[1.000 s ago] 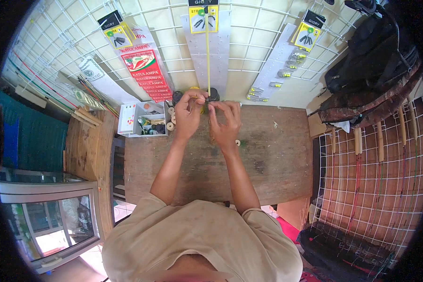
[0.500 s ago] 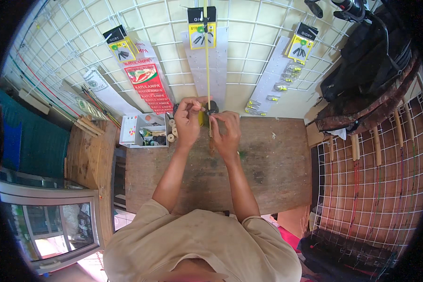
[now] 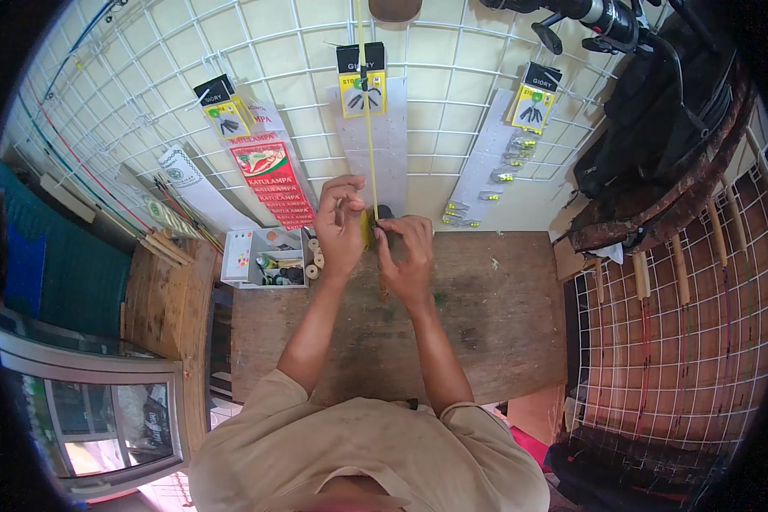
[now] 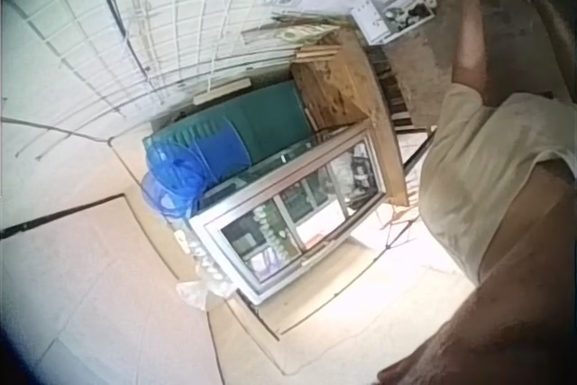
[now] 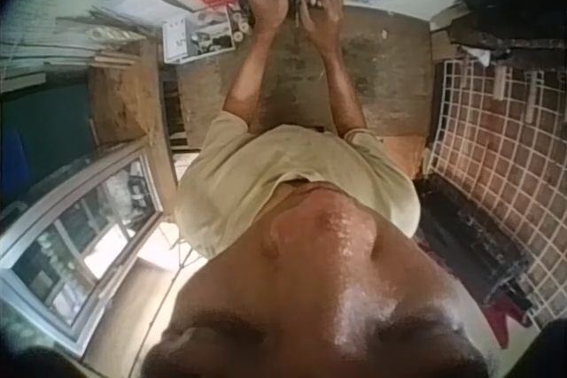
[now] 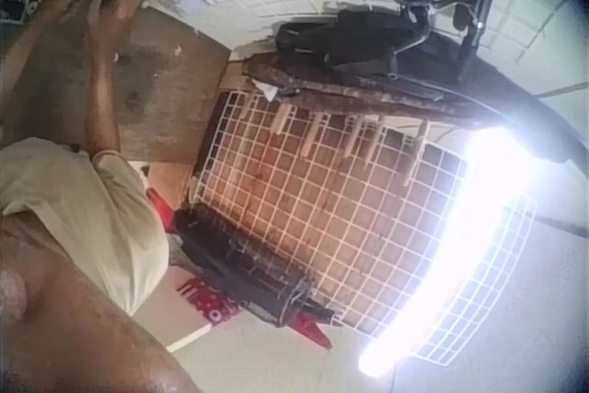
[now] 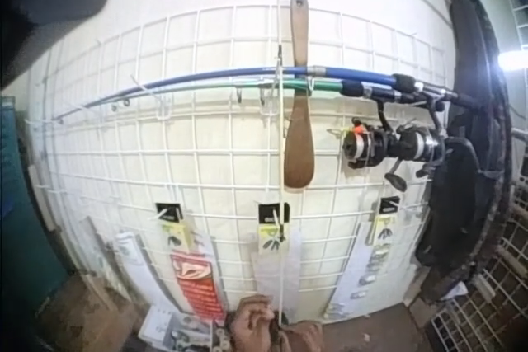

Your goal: Manually wrapping thread and applying components to repair a fishing rod tip or guide on a workbench.

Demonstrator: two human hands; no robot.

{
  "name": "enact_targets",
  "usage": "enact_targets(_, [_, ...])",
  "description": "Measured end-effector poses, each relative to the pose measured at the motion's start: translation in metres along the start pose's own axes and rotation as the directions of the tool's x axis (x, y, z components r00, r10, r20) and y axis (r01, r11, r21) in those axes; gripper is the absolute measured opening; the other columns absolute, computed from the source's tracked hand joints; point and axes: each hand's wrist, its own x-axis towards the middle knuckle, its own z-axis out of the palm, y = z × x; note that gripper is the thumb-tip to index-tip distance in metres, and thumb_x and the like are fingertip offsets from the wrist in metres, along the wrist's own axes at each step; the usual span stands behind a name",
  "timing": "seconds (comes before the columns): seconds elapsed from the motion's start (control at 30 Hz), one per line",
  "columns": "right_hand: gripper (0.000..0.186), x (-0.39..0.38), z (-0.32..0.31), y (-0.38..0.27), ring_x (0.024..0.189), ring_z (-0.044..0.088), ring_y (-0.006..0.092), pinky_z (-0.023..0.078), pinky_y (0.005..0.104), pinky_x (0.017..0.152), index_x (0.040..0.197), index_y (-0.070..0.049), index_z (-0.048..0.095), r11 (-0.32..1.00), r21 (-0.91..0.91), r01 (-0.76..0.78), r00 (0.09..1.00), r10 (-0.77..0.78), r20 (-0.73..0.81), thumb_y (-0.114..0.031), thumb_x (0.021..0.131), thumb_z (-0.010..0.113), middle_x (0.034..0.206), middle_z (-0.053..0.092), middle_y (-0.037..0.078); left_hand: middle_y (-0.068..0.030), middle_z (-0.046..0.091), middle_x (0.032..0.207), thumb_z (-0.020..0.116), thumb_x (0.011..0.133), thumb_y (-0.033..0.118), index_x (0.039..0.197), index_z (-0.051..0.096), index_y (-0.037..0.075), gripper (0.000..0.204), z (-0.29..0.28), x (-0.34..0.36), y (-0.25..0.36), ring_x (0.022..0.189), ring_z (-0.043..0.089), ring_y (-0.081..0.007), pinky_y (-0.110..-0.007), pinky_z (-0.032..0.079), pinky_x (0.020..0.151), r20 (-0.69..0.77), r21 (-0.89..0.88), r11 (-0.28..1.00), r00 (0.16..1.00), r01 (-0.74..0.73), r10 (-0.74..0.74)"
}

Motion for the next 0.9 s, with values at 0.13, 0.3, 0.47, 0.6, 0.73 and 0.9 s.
enact_targets(0.13, [0.023, 0.010, 0.001, -0.007, 0.088, 0.056, 0.0265, 0.045, 0.0349, 0.079, 0.096, -0.003, 0.062, 0.996, 0.045, -0.073, 0.997, 0.074, -0.023, 0.002, 0.075, 0.070, 0.095, 0.061, 0.009, -0.0117, 0.056, 0.110, 0.062, 0.091, 0.019, 0.092, 0.057, 0.000, 0.020, -0.001, 0.012, 0.005, 0.089, 0.056, -0.0133, -0.026, 0.046, 0.077, 0.035, 0.058, 0.995, 0.996, -0.085, 0.083])
enact_targets(0.3, [0.036, 0.027, 0.004, -0.018, 0.087, 0.055, 0.0242, 0.046, 0.0335, 0.076, 0.109, -0.005, 0.063, 0.997, 0.044, -0.057, 0.997, 0.059, -0.052, 0.000, 0.074, 0.072, 0.097, 0.057, 0.011, -0.0108, 0.054, 0.110, 0.062, 0.091, 0.016, 0.091, 0.059, 0.000, 0.017, 0.000, 0.021, 0.015, 0.087, 0.056, -0.0121, -0.025, 0.046, 0.077, 0.049, 0.002, 0.997, 0.996, -0.080, 0.079])
enact_targets(0.47, [0.033, 0.043, 0.004, -0.024, 0.087, 0.055, 0.0211, 0.046, 0.0317, 0.074, 0.107, -0.006, 0.066, 0.998, 0.063, 0.000, 0.994, 0.007, -0.111, 0.000, 0.075, 0.072, 0.099, 0.056, 0.010, -0.0103, 0.053, 0.113, 0.064, 0.090, 0.026, 0.091, 0.057, 0.001, 0.026, 0.000, 0.023, 0.026, 0.091, 0.052, -0.0113, -0.025, 0.044, 0.079, 0.083, 0.002, 1.000, 0.996, -0.026, 0.025])
enact_targets(0.6, [0.024, 0.050, 0.004, -0.022, 0.089, 0.056, 0.0202, 0.046, 0.0300, 0.075, 0.099, -0.004, 0.067, 0.993, 0.057, 0.104, 0.989, -0.098, -0.108, 0.002, 0.076, 0.071, 0.097, 0.058, 0.009, -0.0109, 0.054, 0.108, 0.064, 0.090, 0.017, 0.090, 0.059, 0.000, 0.018, 0.001, 0.026, 0.034, 0.085, 0.056, -0.0116, -0.026, 0.046, 0.077, 0.081, -0.027, 0.999, 0.996, -0.032, 0.034])
enact_targets(0.73, [0.019, 0.057, 0.005, -0.023, 0.087, 0.056, 0.0220, 0.045, 0.0322, 0.076, 0.094, -0.003, 0.067, 0.989, 0.090, 0.117, 0.989, -0.108, -0.106, 0.001, 0.076, 0.070, 0.091, 0.060, 0.008, -0.0101, 0.058, 0.108, 0.063, 0.090, 0.019, 0.095, 0.060, 0.000, 0.019, 0.000, 0.030, 0.031, 0.088, 0.057, -0.0125, -0.026, 0.045, 0.079, 0.114, -0.008, 0.997, 0.991, -0.071, 0.072])
enact_targets(0.9, [0.008, 0.060, 0.006, -0.025, 0.085, 0.056, 0.0197, 0.044, 0.0304, 0.076, 0.088, -0.001, 0.064, 0.942, 0.335, 0.005, 0.996, 0.024, -0.082, 0.002, 0.081, 0.065, 0.088, 0.062, 0.007, -0.0086, 0.062, 0.112, 0.062, 0.092, 0.020, 0.108, 0.059, 0.003, 0.024, -0.001, 0.031, 0.029, 0.100, 0.058, -0.0143, -0.027, 0.045, 0.080, 0.115, -0.043, 0.999, 0.993, 0.022, -0.016])
